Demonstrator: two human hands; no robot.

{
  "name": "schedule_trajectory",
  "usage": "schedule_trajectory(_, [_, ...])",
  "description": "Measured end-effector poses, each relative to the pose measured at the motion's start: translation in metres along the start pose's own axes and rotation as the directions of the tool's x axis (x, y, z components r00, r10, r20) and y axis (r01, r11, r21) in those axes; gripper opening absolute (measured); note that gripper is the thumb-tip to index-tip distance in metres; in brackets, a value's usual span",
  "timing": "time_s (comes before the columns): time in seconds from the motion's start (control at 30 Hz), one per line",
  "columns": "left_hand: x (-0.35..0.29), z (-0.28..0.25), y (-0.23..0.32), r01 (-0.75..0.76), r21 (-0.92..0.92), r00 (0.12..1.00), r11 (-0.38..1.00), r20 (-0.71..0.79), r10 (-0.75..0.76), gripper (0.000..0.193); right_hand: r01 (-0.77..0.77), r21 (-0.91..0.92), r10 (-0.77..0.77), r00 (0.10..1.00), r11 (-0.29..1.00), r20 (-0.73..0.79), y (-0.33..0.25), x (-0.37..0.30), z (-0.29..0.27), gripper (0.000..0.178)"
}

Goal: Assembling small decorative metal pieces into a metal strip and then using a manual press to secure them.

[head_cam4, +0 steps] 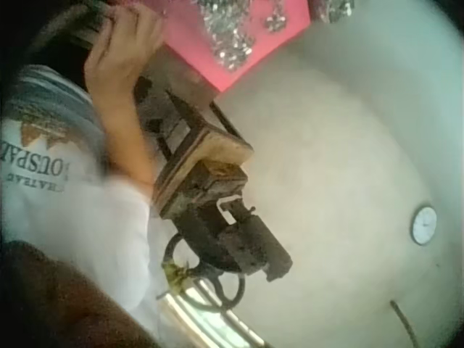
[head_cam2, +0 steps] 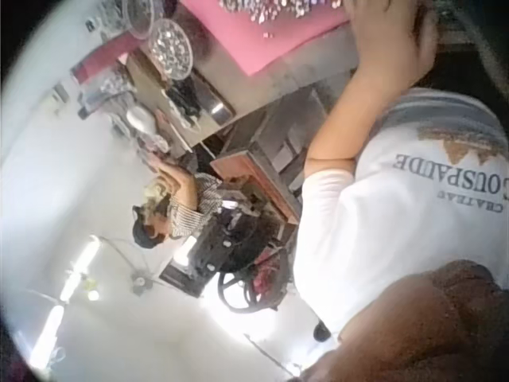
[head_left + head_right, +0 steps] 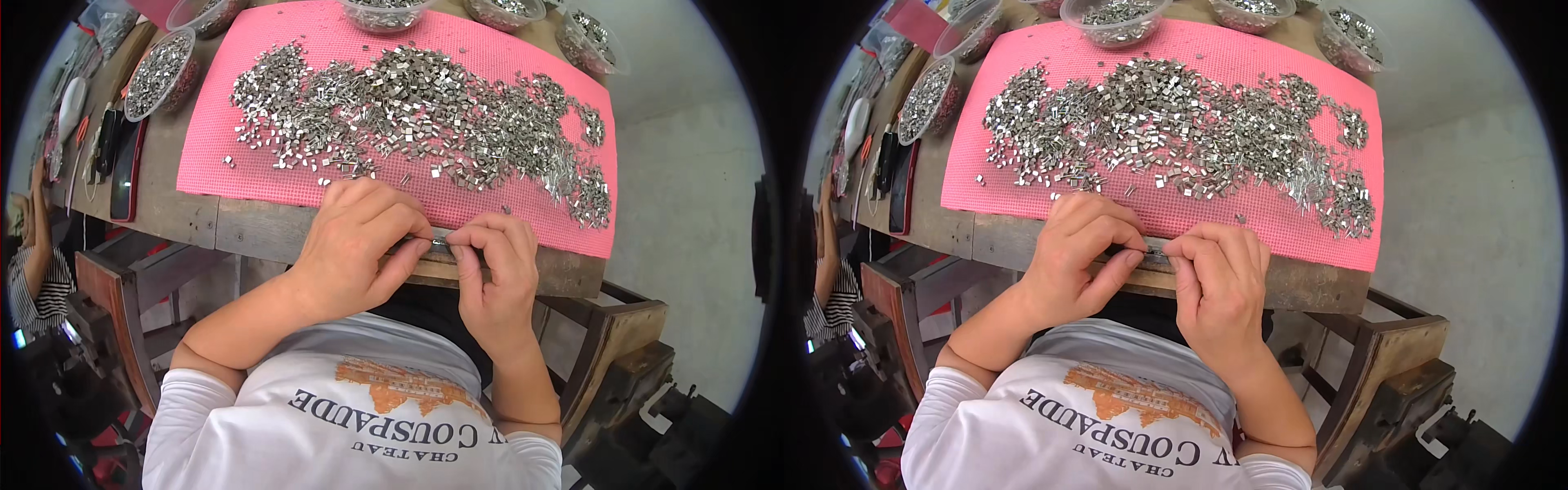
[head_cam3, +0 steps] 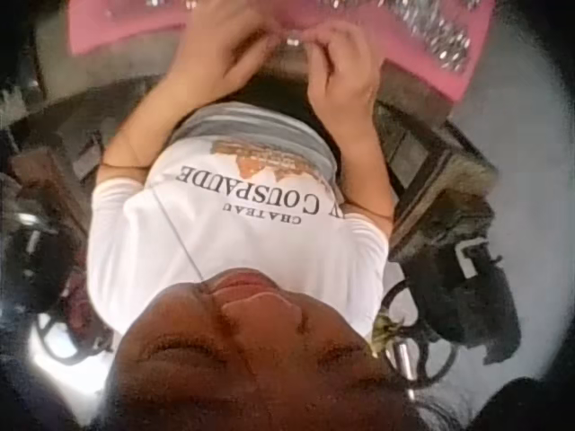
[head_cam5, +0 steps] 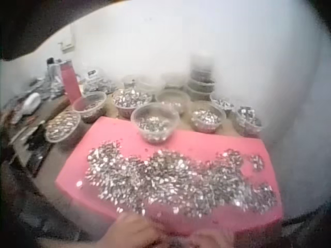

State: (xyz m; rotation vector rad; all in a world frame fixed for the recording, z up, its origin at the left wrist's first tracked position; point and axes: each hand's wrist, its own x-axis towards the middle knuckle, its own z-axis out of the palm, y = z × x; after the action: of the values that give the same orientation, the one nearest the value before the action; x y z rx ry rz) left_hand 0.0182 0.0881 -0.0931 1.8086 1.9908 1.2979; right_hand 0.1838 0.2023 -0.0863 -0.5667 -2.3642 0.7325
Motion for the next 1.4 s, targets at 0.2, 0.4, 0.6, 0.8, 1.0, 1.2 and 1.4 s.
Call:
schedule_trajectory(0.2, [0.000,0.000,-0.001,-0.019,0.028,1.000,0.999,0.013,0.019,0.016,0.081,-0.082,-0.081,0.997,0.993,0.002,0.000,-0.001,0.001,0.017])
schedule_trajectory(0.4, [0.002,0.003,0.001,-0.065,0.089,0.998,0.994,0.028,0.062,0.017,0.094,0.007,-0.094,0.995,0.996,0.031,0.005,0.001,-0.008,0.036])
schedule_trajectory(0.6, [0.004,0.004,0.006,-0.096,0.203,0.994,0.975,0.071,0.083,0.018,0.017,0.013,-0.016,0.999,1.000,-0.037,0.005,-0.002,-0.015,0.043])
schedule_trajectory(0.8, [0.006,0.002,0.013,-0.148,0.326,0.985,0.934,0.134,0.110,0.024,0.028,0.014,-0.027,0.998,1.000,-0.059,0.007,-0.001,-0.016,0.043])
schedule_trajectory(1.0, [0.010,-0.001,0.013,-0.184,0.321,0.970,0.929,0.209,0.120,0.024,0.033,-0.002,-0.033,0.998,0.999,-0.056,0.009,-0.004,-0.020,0.041])
schedule_trajectory(1.2, [0.011,0.001,0.013,-0.154,0.304,0.979,0.940,0.177,0.103,0.023,0.020,-0.003,-0.020,0.998,1.000,-0.056,0.010,-0.007,-0.023,0.040])
schedule_trajectory(1.4, [0.011,-0.001,0.015,-0.167,0.341,0.978,0.925,0.175,0.112,0.022,0.024,-0.007,-0.025,0.998,1.000,-0.063,0.011,-0.007,-0.023,0.039])
